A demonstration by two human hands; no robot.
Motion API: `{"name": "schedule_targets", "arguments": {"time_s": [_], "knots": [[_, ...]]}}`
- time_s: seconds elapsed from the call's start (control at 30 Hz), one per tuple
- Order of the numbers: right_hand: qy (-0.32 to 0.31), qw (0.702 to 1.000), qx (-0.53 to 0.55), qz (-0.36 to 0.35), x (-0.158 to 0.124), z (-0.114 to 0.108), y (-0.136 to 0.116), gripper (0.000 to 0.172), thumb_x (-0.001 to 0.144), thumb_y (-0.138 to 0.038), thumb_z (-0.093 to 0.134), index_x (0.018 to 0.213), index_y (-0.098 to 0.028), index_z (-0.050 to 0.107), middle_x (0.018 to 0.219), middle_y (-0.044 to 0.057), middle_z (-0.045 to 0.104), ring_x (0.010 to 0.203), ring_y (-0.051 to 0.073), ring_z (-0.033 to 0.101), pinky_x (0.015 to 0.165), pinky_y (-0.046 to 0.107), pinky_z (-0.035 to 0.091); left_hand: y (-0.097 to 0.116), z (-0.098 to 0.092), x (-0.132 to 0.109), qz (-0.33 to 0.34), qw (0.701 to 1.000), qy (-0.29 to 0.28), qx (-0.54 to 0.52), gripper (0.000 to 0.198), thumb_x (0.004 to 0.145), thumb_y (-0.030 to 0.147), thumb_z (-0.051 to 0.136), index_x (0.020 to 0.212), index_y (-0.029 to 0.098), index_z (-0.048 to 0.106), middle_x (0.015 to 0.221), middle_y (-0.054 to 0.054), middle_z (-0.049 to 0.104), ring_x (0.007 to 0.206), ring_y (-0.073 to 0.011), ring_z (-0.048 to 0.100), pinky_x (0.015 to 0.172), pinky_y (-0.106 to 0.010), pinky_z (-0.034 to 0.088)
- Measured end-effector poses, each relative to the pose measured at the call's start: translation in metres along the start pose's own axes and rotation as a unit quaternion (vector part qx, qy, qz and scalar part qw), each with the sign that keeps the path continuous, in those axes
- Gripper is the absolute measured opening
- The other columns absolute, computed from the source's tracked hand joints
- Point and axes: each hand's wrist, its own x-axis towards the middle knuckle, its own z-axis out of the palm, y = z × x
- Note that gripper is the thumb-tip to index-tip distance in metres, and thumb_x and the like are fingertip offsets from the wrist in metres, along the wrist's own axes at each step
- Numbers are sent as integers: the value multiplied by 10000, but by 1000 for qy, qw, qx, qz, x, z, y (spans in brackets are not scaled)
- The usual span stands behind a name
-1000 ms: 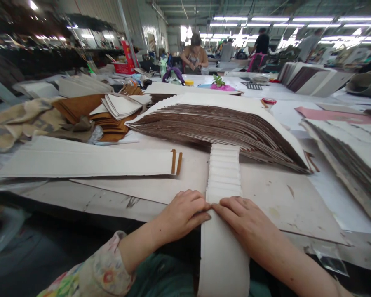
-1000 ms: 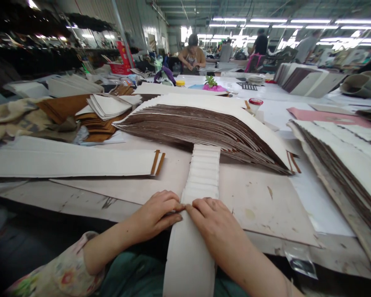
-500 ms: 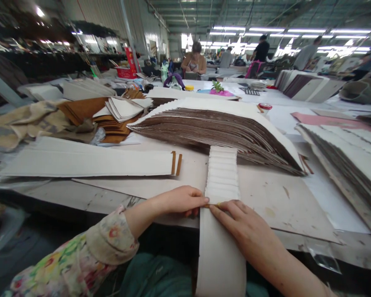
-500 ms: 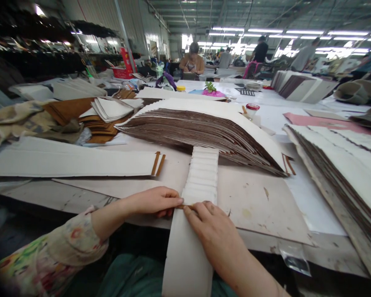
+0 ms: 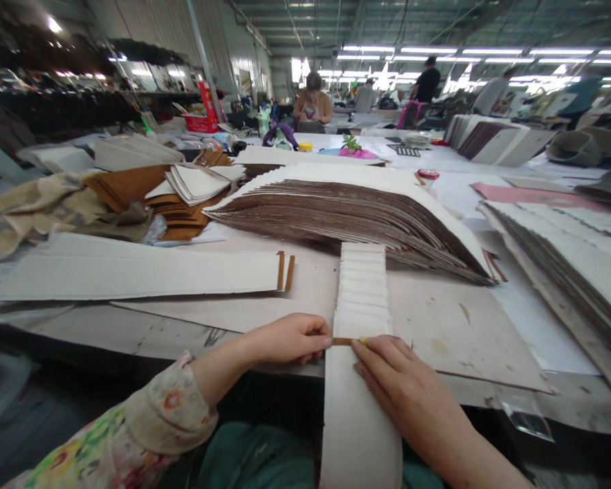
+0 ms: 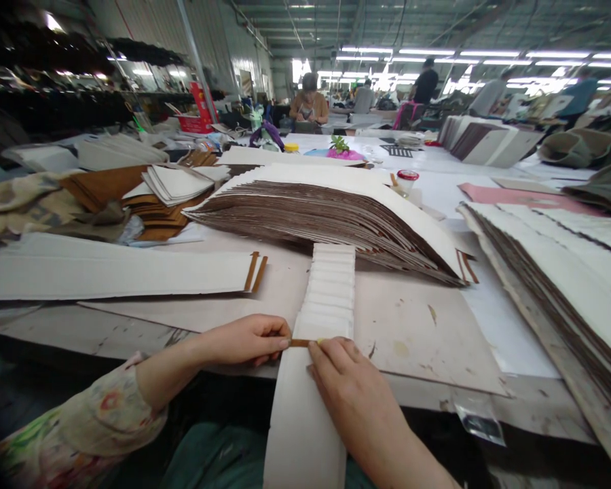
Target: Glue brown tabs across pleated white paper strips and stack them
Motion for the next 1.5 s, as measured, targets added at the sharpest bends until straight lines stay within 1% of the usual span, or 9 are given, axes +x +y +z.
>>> {"name": "schedule_targets", "arguments": {"time_s": [0.1, 0.27, 0.47, 0.63, 0.77, 0.87, 1.0, 1.23, 1.5], "knots": [[29, 999, 5, 14, -3, 3, -4, 280, 886, -185, 349, 1077, -95, 533, 911, 106, 575, 860, 204, 532, 771, 369, 496, 1, -3, 5, -28, 1000, 13, -4, 265, 782, 421, 433, 736, 161, 460, 527, 62, 442, 403, -59, 368, 369, -162, 275], [77, 997, -4, 26, -8, 13, -5, 301, 894, -176, 332, 1099, -81, 531, 963, 117, 576, 919, 209, 527, 804, 368, 494, 1, -5, 26, -44, 995, 87, -32, 300, 761, 476, 419, 727, 177, 426, 538, 63, 437, 389, -64, 351, 348, -174, 244], [81, 996, 1, 35, -12, 17, -5, 302, 875, -149, 362, 1109, -67, 533, 984, 125, 571, 945, 229, 518, 812, 382, 496, 15, 0, 31, 69, 977, 173, 102, 264, 746, 387, 502, 619, 164, 439, 556, 58, 396, 545, -88, 377, 498, -198, 303], [88, 995, -5, 40, -13, 18, -6, 308, 880, -154, 349, 1110, -72, 537, 982, 116, 584, 939, 224, 526, 814, 378, 496, 31, -1, 25, 82, 987, 124, 69, 178, 779, 335, 469, 762, 159, 492, 601, 55, 420, 568, -93, 401, 519, -200, 327], [112, 992, 3, 52, -14, 19, -7, 300, 881, -158, 359, 1107, -86, 544, 1001, 107, 590, 952, 219, 523, 813, 372, 493, 36, -6, 34, 46, 997, 55, 13, 377, 787, 350, 481, 1108, 157, 434, 657, 50, 479, 581, -98, 453, 556, -212, 374], [123, 991, 14, 59, -14, 18, -7, 294, 879, -163, 370, 1105, -104, 550, 1008, 94, 595, 944, 215, 526, 806, 372, 493, 43, -5, 42, 62, 998, 1, 22, 448, 754, 247, 529, 1173, 158, 398, 871, -19, 591, 683, -108, 521, 655, -231, 416], [126, 990, 24, 64, -13, 16, -7, 292, 879, -170, 374, 1102, -117, 555, 1011, 86, 599, 949, 212, 527, 809, 361, 489, 60, 3, 50, 105, 990, -54, 83, 544, 705, 78, 483, 1227, 191, 378, 1116, -72, 574, 898, -142, 568, 797, -254, 425], [153, 983, 59, 80, -14, 17, -8, 270, 864, -159, 412, 1086, -123, 562, 1027, 75, 591, 982, 200, 506, 860, 333, 454, 69, 15, 62, 136, 942, 21, 306, 461, 654, 57, 492, 1098, 171, 540, 1119, -53, 586, 1042, -190, 524, 925, -295, 381], [171, 976, 80, 108, -15, 18, -10, 210, 839, -155, 475, 1024, -133, 572, 913, 53, 601, 885, 185, 520, 798, 331, 442, 59, 26, 56, 193, 902, 117, 367, 273, 728, 79, 488, 974, 157, 577, 971, -41, 565, 955, -171, 510, 884, -287, 405]]}}
